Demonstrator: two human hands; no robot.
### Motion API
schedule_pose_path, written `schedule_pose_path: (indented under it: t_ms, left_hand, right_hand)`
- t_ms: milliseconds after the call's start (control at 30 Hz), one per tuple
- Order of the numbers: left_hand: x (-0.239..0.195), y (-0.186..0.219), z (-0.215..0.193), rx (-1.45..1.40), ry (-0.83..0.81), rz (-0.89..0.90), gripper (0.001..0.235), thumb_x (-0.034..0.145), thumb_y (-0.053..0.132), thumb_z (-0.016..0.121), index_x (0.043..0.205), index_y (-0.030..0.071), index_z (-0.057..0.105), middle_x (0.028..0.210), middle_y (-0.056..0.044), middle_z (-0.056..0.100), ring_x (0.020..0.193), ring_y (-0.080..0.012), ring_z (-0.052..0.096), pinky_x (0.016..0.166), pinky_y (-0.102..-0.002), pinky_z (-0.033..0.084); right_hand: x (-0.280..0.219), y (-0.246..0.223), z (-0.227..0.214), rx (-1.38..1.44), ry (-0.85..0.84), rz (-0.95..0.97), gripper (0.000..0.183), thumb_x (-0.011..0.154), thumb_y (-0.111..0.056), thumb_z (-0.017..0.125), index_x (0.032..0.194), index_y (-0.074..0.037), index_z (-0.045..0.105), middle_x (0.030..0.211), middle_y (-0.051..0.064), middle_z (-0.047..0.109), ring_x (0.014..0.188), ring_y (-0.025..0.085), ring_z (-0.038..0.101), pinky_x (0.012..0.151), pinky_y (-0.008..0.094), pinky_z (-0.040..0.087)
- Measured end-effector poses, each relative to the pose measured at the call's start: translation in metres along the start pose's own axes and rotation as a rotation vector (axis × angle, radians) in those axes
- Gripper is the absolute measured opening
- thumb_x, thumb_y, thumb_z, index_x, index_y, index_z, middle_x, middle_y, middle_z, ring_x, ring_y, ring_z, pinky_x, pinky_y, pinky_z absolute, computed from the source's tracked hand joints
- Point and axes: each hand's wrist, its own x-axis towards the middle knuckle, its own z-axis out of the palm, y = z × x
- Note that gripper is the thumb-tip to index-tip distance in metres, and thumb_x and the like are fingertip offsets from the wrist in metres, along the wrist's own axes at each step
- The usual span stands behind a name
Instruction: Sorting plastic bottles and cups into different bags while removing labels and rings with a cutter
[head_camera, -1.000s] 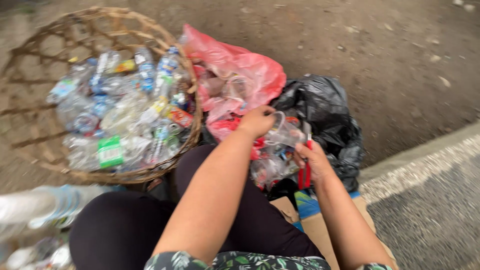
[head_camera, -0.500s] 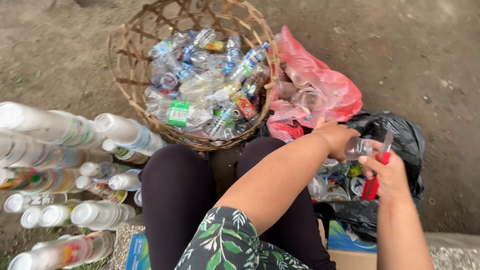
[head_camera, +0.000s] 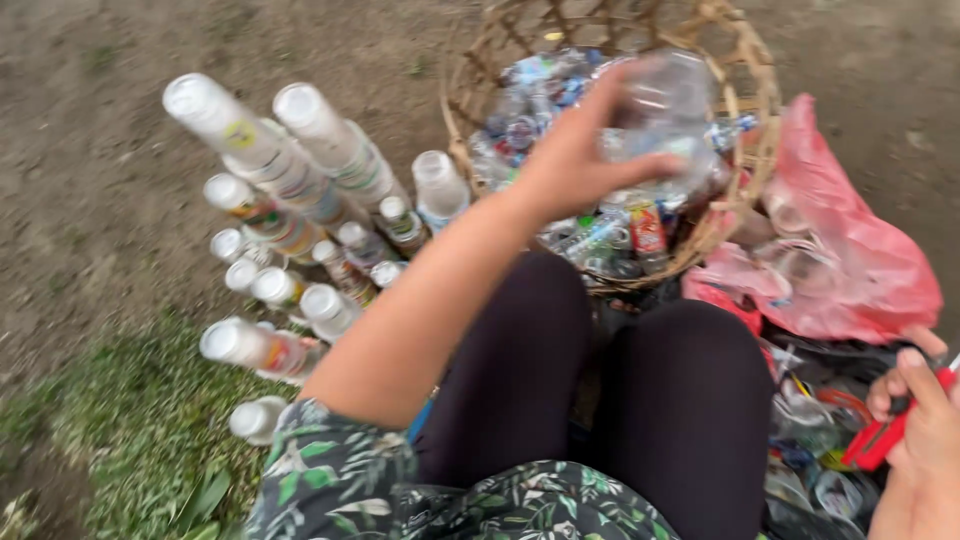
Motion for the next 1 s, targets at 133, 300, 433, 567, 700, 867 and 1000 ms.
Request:
schedule_pose_path:
  t_ms: [133, 300, 433, 567, 700, 867, 1000]
  left_hand:
    - [-0.094, -0.013, -0.127, -0.055, 0.272, -0.025, 0.087, 0.094, 0.036, 0.086, 0.155, 0.033, 0.024, 0.131, -0.019, 0.072, 0.117, -0.0326, 0.076, 0.095, -0.044, 0.068]
    - [-0.221, -0.079, -0.179, -0.143, 0.687, -0.292, 0.097, 0.099, 0.004, 0.078, 0.161, 0.025, 0.007, 0.13, -0.017, 0.061, 0.094, -0.0179, 0.067, 0.082, -0.027, 0.059]
    - [-0.277, -0.13, -0.15, 0.355, 0.655, -0.332, 0.092, 0.094, 0.013, 0.079, 0.155, 0.019, 0.01, 0.135, -0.022, 0.053, 0.122, -0.0353, 0.059, 0.098, -0.043, 0.056]
    - [-0.301, -0.174, -0.109, 0.537, 0.542, -0.552, 0.09, 0.086, 0.016, 0.081, 0.154, 0.015, 0.022, 0.145, -0.022, 0.047, 0.126, -0.0402, 0.059, 0.102, -0.048, 0.049]
    - [-0.313, -0.205, -0.087, 0.567, 0.507, -0.714, 0.086, 0.085, 0.016, 0.08, 0.152, 0.014, 0.025, 0.144, -0.02, 0.052, 0.122, -0.0409, 0.062, 0.1, -0.048, 0.05]
    - [-0.332, -0.241, -0.073, 0.741, 0.331, -0.78, 0.086, 0.078, 0.015, 0.082, 0.149, 0.012, 0.034, 0.141, -0.018, 0.05, 0.12, -0.0415, 0.059, 0.1, -0.05, 0.048]
    - [-0.329, -0.238, -0.065, 0.896, 0.524, -0.507, 0.093, 0.081, 0.037, 0.084, 0.153, 0.009, 0.032, 0.16, -0.025, 0.034, 0.14, -0.0427, 0.047, 0.112, -0.051, 0.04]
  right_hand:
    - [0.008, 0.042, -0.012, -0.04, 0.013, 0.072, 0.037, 0.114, -0.033, 0.047, 0.151, -0.029, 0.046, 0.077, -0.014, 0.043, 0.058, -0.002, 0.042, 0.045, 0.013, 0.03]
    - [0.019, 0.052, -0.005, -0.081, -0.004, 0.106, 0.032, 0.114, -0.039, 0.048, 0.145, -0.035, 0.047, 0.079, -0.017, 0.041, 0.059, -0.004, 0.04, 0.044, 0.01, 0.025]
    - [0.027, 0.04, 0.017, -0.095, -0.068, 0.066, 0.042, 0.116, -0.04, 0.048, 0.156, -0.027, 0.043, 0.08, -0.018, 0.042, 0.061, -0.004, 0.041, 0.046, 0.01, 0.028]
    - [0.022, 0.012, 0.05, -0.134, -0.062, 0.077, 0.034, 0.118, -0.035, 0.046, 0.151, -0.026, 0.042, 0.081, -0.014, 0.04, 0.062, -0.002, 0.04, 0.049, 0.012, 0.029]
    - [0.016, 0.008, 0.056, -0.14, -0.086, 0.05, 0.038, 0.117, -0.035, 0.046, 0.153, -0.023, 0.044, 0.08, -0.014, 0.041, 0.063, -0.002, 0.042, 0.049, 0.013, 0.03]
    - [-0.007, 0.0, 0.073, -0.186, 0.01, 0.125, 0.033, 0.116, -0.029, 0.049, 0.148, -0.025, 0.047, 0.082, -0.011, 0.041, 0.066, 0.001, 0.042, 0.051, 0.017, 0.028]
    - [-0.011, 0.014, 0.059, -0.194, 0.026, 0.137, 0.028, 0.116, -0.03, 0.049, 0.144, -0.026, 0.051, 0.083, -0.012, 0.042, 0.068, 0.001, 0.041, 0.054, 0.017, 0.029]
